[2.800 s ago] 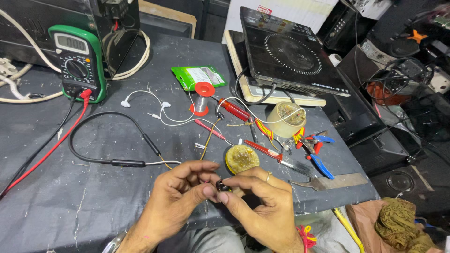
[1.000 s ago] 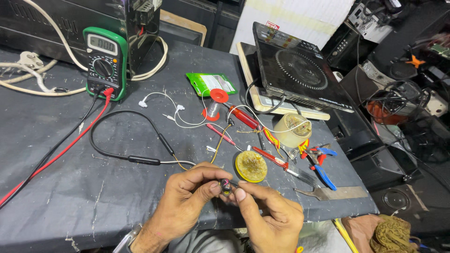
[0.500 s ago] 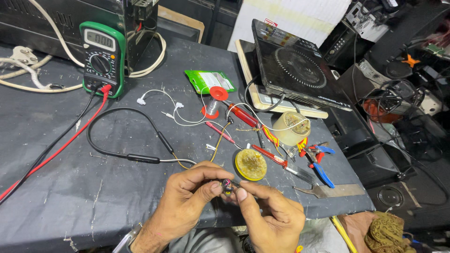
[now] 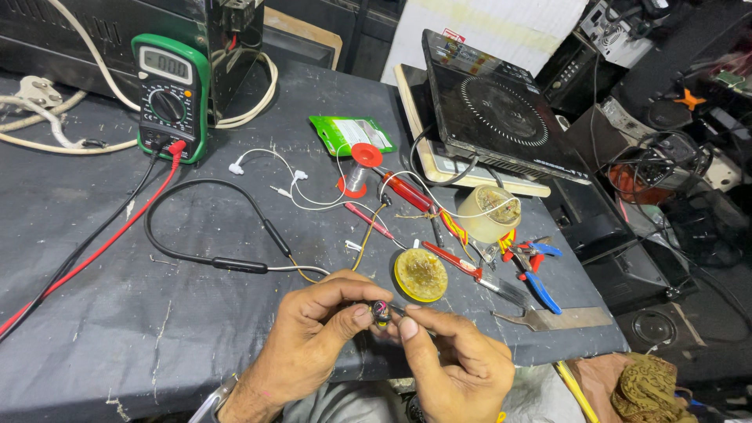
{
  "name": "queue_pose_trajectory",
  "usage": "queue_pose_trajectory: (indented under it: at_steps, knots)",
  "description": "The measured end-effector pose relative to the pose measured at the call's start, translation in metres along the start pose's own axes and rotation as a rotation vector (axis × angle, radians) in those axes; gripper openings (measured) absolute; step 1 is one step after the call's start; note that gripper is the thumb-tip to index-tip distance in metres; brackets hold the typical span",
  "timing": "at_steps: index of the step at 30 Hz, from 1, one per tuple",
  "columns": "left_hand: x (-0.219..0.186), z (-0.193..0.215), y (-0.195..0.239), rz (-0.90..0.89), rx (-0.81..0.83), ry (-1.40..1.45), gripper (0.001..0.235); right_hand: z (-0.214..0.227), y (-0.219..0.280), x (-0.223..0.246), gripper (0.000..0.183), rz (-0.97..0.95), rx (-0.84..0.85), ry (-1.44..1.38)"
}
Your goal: The person manipulates a small black electronic component, using pliers to strip and adjust wires. They then handle a white wire, stripping its insulation and twisting the exposed strands.
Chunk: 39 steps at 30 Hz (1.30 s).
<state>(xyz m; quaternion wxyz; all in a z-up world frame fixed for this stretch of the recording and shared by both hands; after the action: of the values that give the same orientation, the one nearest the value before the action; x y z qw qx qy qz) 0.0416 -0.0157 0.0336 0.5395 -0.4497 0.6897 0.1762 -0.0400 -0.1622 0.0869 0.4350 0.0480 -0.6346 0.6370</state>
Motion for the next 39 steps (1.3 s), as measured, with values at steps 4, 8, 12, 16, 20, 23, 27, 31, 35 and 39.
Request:
queue_pose_trajectory:
  at_steps: [4,8,12,16,20,23,27,31,35,39]
  knots:
    - [0.001,0.000,0.000,0.021,-0.007,-0.008,0.022,0.001,0.002,-0.002,0.013,-0.032,0.004,-0.003]
    - [0.000,0.001,0.000,0.002,-0.002,-0.017,0.022,0.000,0.001,-0.001,0.014,-0.023,0.017,-0.001]
    - [0.001,0.001,0.000,0.000,-0.002,-0.014,0.022,-0.002,0.000,0.000,0.014,-0.036,0.014,-0.009]
    - [0.002,0.002,0.000,0.020,-0.020,-0.047,0.022,-0.003,-0.005,0.005,0.015,-0.004,0.067,0.019]
    - [0.001,0.000,0.000,0.022,-0.014,-0.046,0.023,-0.003,-0.006,0.008,0.014,0.006,0.075,0.021]
    - [-0.001,0.000,0.001,0.048,-0.031,-0.051,0.024,-0.005,-0.004,0.007,0.014,-0.007,0.049,0.032]
    - [-0.012,-0.003,0.003,-0.019,-0.069,-0.169,0.027,-0.004,-0.003,0.003,0.015,-0.053,0.000,0.085]
    - [-0.011,-0.002,0.003,-0.087,-0.109,-0.207,0.024,-0.006,-0.005,0.005,0.020,0.017,0.039,0.120]
    - [-0.005,0.003,0.005,-0.085,-0.117,-0.200,0.022,-0.009,-0.005,0.007,0.018,-0.031,0.074,0.124]
    - [-0.006,0.002,0.004,-0.067,-0.114,-0.229,0.018,-0.008,0.003,0.004,0.012,0.035,0.073,0.213]
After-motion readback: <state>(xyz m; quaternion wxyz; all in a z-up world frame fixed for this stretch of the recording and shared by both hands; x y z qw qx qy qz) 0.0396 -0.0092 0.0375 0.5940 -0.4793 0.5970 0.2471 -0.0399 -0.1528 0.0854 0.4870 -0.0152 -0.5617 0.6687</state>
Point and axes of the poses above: each hand's wrist, its own y-axis away from the middle knuckle, its own z-axis out of the back of the hand, x = y × z, the point moved 6 cm from there along -y, towards the middle knuckle, and after that the axes turned 12 degrees about z, right-handed, at the moved point
